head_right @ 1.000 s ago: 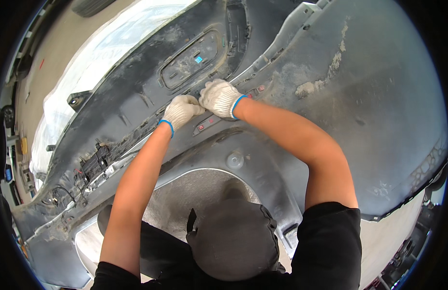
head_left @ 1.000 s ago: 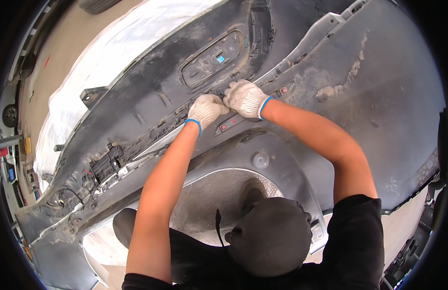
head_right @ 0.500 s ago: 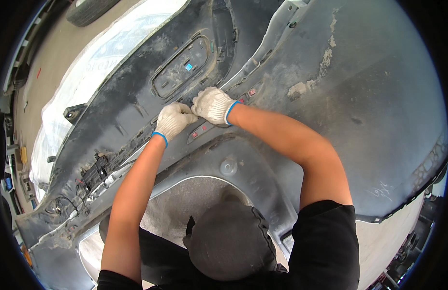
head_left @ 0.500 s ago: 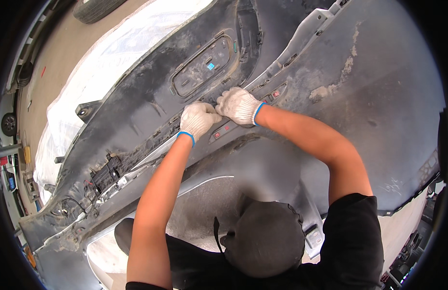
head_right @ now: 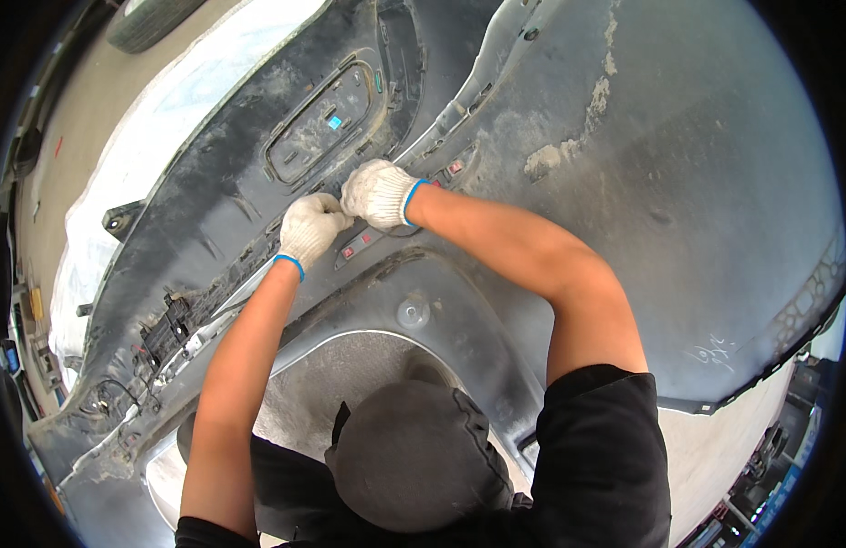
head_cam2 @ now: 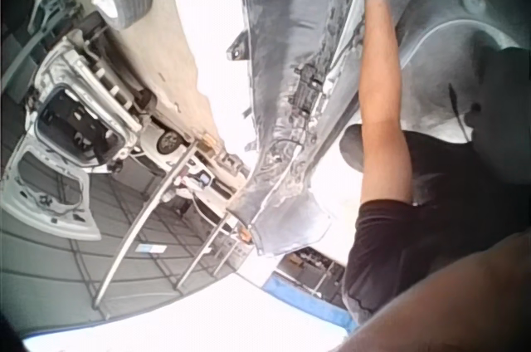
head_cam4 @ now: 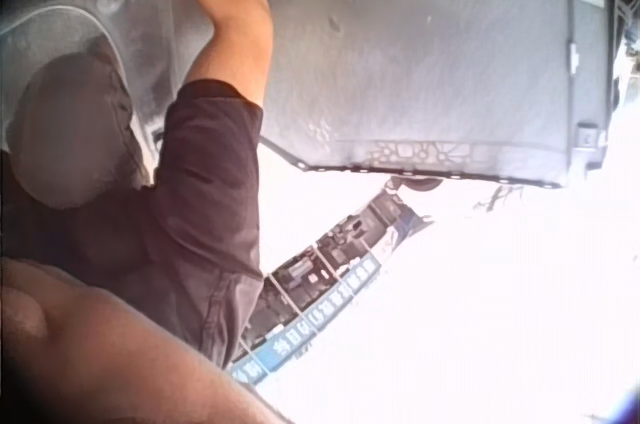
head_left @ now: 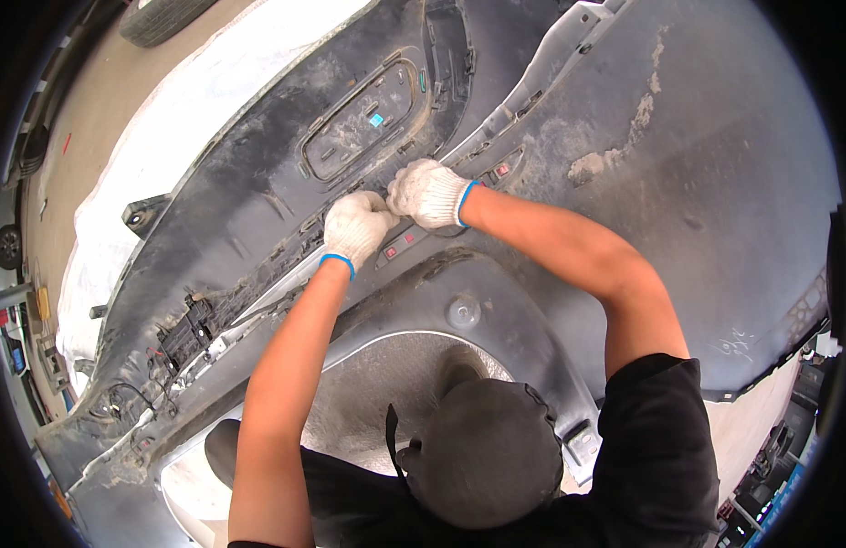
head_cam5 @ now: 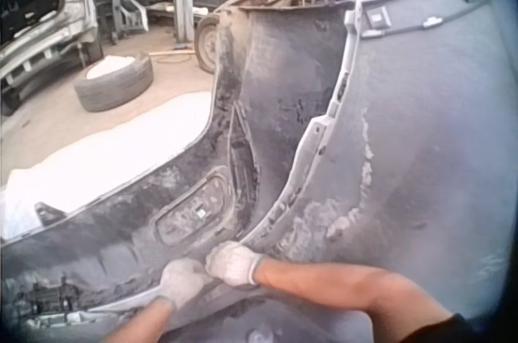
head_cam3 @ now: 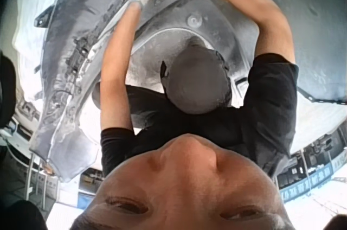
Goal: The person works on the interior of a detached car bumper, disconnecting and reconnecting multiple electrical connectors and wiring harnesses. They manipulate several small plugs and clips along the bumper's internal frame, then lift the bumper to reposition it.
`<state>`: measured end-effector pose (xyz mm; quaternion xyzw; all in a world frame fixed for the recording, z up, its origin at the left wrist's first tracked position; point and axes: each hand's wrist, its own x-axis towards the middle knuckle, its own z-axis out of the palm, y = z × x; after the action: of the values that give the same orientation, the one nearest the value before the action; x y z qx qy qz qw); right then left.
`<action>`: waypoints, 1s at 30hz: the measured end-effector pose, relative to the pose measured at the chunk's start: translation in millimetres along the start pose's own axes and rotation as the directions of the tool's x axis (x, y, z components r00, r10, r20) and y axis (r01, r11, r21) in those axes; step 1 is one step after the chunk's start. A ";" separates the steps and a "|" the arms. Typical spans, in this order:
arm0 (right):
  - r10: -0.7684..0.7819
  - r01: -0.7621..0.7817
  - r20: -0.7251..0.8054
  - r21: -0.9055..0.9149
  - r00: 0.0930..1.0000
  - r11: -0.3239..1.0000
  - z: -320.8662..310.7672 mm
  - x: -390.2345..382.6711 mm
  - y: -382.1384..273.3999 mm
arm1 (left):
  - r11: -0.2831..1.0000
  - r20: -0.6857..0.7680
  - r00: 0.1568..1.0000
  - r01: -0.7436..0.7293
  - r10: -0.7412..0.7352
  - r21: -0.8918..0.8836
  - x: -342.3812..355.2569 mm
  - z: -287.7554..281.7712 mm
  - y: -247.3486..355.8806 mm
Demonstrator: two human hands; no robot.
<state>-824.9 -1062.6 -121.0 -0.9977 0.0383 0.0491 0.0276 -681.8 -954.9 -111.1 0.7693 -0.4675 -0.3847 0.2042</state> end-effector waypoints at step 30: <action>0.090 -0.070 -0.167 0.122 0.982 0.990 9.8 -7.8 0.5 | 0.956 -0.021 1.000 -0.022 0.016 -0.292 -15.1 -21.1 -35.9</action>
<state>-833.6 -1062.0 -130.0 -0.9925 0.0836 -0.0384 0.0800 -649.1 -925.4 -116.2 0.7298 -0.4108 -0.4403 0.3237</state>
